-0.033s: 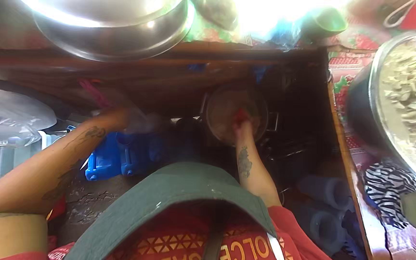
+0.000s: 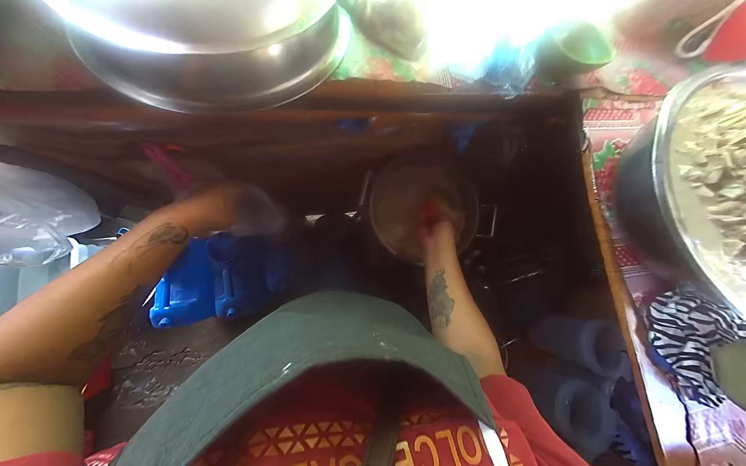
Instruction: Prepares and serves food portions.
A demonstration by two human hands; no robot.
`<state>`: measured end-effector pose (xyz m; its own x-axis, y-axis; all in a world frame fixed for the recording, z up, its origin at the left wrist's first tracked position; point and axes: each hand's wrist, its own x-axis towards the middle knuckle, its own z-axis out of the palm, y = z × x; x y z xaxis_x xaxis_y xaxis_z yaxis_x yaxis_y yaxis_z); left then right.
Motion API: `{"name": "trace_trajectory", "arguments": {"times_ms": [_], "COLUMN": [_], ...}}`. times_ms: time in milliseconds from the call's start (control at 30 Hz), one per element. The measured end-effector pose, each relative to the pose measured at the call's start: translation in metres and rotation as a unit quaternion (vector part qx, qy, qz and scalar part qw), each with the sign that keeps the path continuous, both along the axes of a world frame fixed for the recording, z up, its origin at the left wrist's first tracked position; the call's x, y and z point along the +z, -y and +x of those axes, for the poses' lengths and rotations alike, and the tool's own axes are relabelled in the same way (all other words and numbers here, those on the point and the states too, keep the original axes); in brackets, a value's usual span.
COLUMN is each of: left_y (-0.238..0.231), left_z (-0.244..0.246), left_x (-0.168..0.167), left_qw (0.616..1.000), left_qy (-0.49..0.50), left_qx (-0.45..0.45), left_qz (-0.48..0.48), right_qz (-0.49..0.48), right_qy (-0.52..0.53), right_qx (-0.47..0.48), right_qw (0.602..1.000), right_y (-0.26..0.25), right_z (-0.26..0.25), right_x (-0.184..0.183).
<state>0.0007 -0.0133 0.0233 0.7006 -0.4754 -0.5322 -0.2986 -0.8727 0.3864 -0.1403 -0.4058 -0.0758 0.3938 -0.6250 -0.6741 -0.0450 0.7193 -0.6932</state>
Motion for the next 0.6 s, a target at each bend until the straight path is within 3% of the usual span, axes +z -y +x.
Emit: {"name": "trace_trajectory", "arguments": {"times_ms": [133,300,400,467,533,600], "left_y": [0.056,0.138,0.177,0.191,0.195,0.194], "left_z": [-0.008,-0.017,-0.026,-0.036,-0.044,-0.05], "left_x": [0.051,0.056,0.068,0.086,0.101,0.109], "left_qw": [0.989,0.955,0.934,0.921,0.903,0.883], "left_qy": [0.011,-0.013,-0.014,-0.024,-0.033,-0.068], "left_qx": [-0.045,-0.145,-0.191,-0.187,-0.17,-0.158], "left_qz": [-0.139,-0.256,-0.3,-0.341,-0.392,-0.438], "right_qz": [-0.17,-0.256,-0.374,-0.518,-0.674,-0.751], "right_qy": [-0.024,0.074,0.091,0.06,-0.043,-0.159], "right_qx": [0.092,0.084,0.108,0.129,0.164,0.228], "right_qw": [0.981,0.96,0.917,0.844,0.719,0.599], "right_y": [-0.015,-0.047,-0.07,-0.078,-0.08,-0.086], "right_z": [-0.041,-0.073,-0.082,-0.084,-0.084,-0.079], "right_x": [0.054,0.144,0.171,0.169,0.162,0.16]}}
